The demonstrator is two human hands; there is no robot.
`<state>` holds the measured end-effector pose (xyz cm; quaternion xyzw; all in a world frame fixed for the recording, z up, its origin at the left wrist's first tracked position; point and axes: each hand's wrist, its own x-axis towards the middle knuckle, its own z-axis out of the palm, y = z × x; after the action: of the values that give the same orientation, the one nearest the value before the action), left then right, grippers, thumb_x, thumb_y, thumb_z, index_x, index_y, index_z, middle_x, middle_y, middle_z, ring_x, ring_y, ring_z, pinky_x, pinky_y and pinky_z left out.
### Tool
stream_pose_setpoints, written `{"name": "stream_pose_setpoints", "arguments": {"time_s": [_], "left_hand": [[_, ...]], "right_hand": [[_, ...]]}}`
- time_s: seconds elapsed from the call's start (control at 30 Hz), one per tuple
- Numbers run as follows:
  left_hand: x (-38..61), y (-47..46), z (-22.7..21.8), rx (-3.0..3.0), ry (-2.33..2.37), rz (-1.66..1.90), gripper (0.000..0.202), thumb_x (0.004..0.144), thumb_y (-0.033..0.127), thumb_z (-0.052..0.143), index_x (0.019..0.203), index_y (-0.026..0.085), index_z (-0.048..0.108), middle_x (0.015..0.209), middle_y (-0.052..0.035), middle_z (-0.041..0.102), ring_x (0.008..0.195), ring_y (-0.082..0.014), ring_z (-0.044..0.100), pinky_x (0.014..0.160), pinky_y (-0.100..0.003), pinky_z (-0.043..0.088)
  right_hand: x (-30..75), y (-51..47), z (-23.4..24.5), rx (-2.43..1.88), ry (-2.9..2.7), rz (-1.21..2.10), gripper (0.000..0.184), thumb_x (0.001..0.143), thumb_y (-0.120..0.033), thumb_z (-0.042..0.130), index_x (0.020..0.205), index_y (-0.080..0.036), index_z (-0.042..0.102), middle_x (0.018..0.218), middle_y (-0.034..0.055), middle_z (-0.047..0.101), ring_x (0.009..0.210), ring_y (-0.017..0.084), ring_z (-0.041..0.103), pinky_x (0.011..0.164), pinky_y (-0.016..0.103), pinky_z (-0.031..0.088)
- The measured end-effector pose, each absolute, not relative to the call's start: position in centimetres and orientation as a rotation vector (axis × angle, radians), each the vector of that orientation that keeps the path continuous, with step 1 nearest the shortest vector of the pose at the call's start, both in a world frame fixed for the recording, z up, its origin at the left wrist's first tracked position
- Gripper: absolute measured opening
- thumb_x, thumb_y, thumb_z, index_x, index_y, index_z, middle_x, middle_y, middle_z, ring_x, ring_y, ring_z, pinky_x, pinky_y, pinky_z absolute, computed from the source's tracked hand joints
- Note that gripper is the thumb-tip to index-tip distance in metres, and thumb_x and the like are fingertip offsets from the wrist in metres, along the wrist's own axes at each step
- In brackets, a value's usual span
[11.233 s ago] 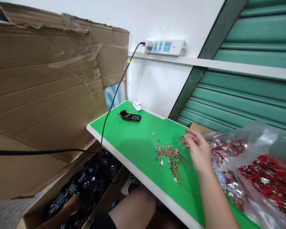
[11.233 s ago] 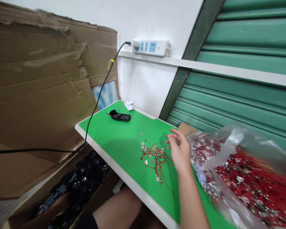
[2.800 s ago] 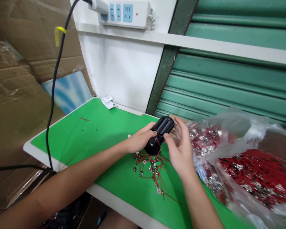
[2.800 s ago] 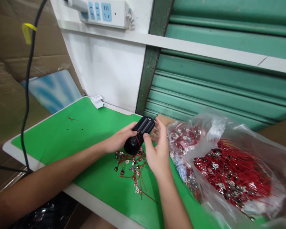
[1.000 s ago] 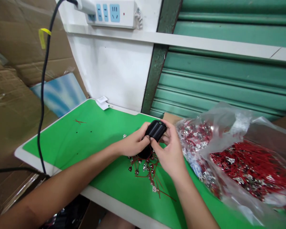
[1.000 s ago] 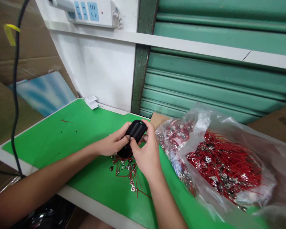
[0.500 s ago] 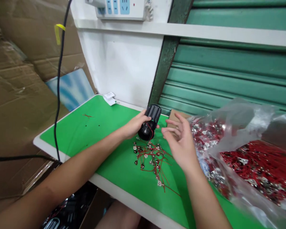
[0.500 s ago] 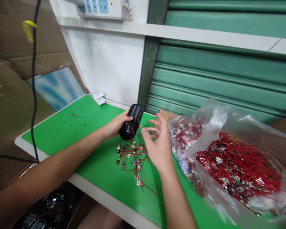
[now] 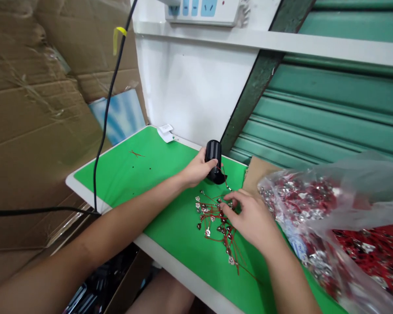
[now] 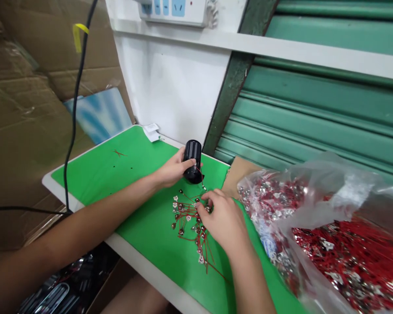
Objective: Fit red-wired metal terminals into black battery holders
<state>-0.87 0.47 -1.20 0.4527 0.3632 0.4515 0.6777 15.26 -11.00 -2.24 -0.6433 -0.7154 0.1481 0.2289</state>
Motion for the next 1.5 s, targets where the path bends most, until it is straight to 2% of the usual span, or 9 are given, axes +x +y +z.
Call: {"name": "stream_pose_setpoints", "arguments": {"time_s": [0.23,0.4,0.57,0.73,0.87,0.97,1.13,1.3,1.5], "left_hand": [[-0.8,0.7,-1.2,0.983,0.879,1.091,0.023,0.093,0.014,0.059,0.114,0.018,0.048,0.091,-0.0022,0.066,0.081,-0.0131,0.065,0.093,-0.033,0.054],[-0.9,0.4,-0.1,0.857,0.875,1.009,0.015,0.097,0.022,0.052,0.112,0.02,0.051,0.08,0.0005,0.063,0.071,-0.0132,0.065,0.07,-0.024,0.052],[-0.9,0.2,0.3,0.842,0.828,0.96,0.013,0.097,0.024,0.048,0.106,0.018,0.055,0.075,0.0005,0.064,0.063,-0.0127,0.066,0.056,-0.019,0.048],[-1.0,0.1,0.4,0.816,0.8,0.856,0.04,0.104,0.041,0.033,0.109,0.014,0.063,0.08,-0.0063,0.071,0.062,-0.0146,0.066,0.057,-0.023,0.052],[-1.6,0.1,0.7,0.863,0.65,0.744,0.061,0.103,0.05,0.024,0.129,0.012,0.064,0.093,-0.0115,0.076,0.068,-0.0164,0.069,0.061,-0.023,0.052],[-2.0,-0.1,0.6,0.935,0.592,0.505,0.073,0.1,0.059,0.024,0.132,0.008,0.064,0.091,-0.016,0.076,0.065,-0.018,0.066,0.062,-0.028,0.054],[-1.9,-0.9,0.1,0.986,0.475,0.289,0.065,0.097,0.054,0.03,0.135,0.012,0.063,0.09,-0.0141,0.075,0.073,-0.0192,0.069,0.065,-0.028,0.054],[-1.6,-1.2,0.2,0.949,0.48,0.227,0.069,0.096,0.057,0.026,0.128,0.01,0.066,0.079,-0.0128,0.072,0.072,-0.0192,0.069,0.063,-0.026,0.053],[-1.8,-1.0,0.0,0.943,0.424,0.249,0.067,0.094,0.057,0.031,0.127,0.011,0.065,0.082,-0.0129,0.072,0.07,-0.0187,0.067,0.065,-0.028,0.054]], "right_hand": [[15.2,-10.8,-2.1,-1.674,-1.898,0.59,0.02,0.084,-0.032,0.064,0.078,-0.023,0.08,0.072,0.0034,0.067,0.061,0.017,0.058,0.059,0.031,0.04],[15.9,-10.8,-0.8,-1.508,-1.613,0.699,0.026,0.082,-0.046,0.072,0.082,-0.022,0.082,0.08,0.0066,0.074,0.07,0.02,0.067,0.064,0.032,0.05],[16.4,-10.6,-1.2,-1.486,-1.576,0.732,0.025,0.08,-0.046,0.075,0.082,-0.023,0.085,0.087,0.0088,0.078,0.077,0.022,0.072,0.071,0.036,0.057],[16.4,-10.3,-1.7,-1.428,-1.565,0.612,0.02,0.08,-0.043,0.077,0.079,-0.025,0.084,0.092,0.0092,0.078,0.086,0.024,0.074,0.072,0.036,0.058],[16.3,-10.3,-1.2,-1.392,-1.298,0.582,0.027,0.077,-0.047,0.082,0.083,-0.021,0.082,0.082,0.0082,0.077,0.073,0.021,0.072,0.062,0.033,0.058],[16.2,-10.2,-0.6,-1.32,-1.02,0.617,0.036,0.069,-0.048,0.087,0.086,-0.018,0.078,0.077,0.0061,0.075,0.064,0.019,0.071,0.053,0.03,0.057],[16.1,-10.1,-0.1,-1.242,-0.75,0.647,0.043,0.06,-0.045,0.092,0.085,-0.017,0.071,0.077,0.004,0.072,0.065,0.022,0.073,0.051,0.033,0.061],[16.1,-10.1,-0.2,-1.221,-0.774,0.64,0.042,0.064,-0.046,0.09,0.087,-0.017,0.07,0.081,0.0039,0.073,0.067,0.02,0.073,0.053,0.032,0.063],[16.2,-10.1,-0.5,-1.216,-0.837,0.576,0.036,0.072,-0.046,0.085,0.09,-0.018,0.071,0.082,0.0042,0.073,0.066,0.018,0.071,0.054,0.03,0.06]]}}
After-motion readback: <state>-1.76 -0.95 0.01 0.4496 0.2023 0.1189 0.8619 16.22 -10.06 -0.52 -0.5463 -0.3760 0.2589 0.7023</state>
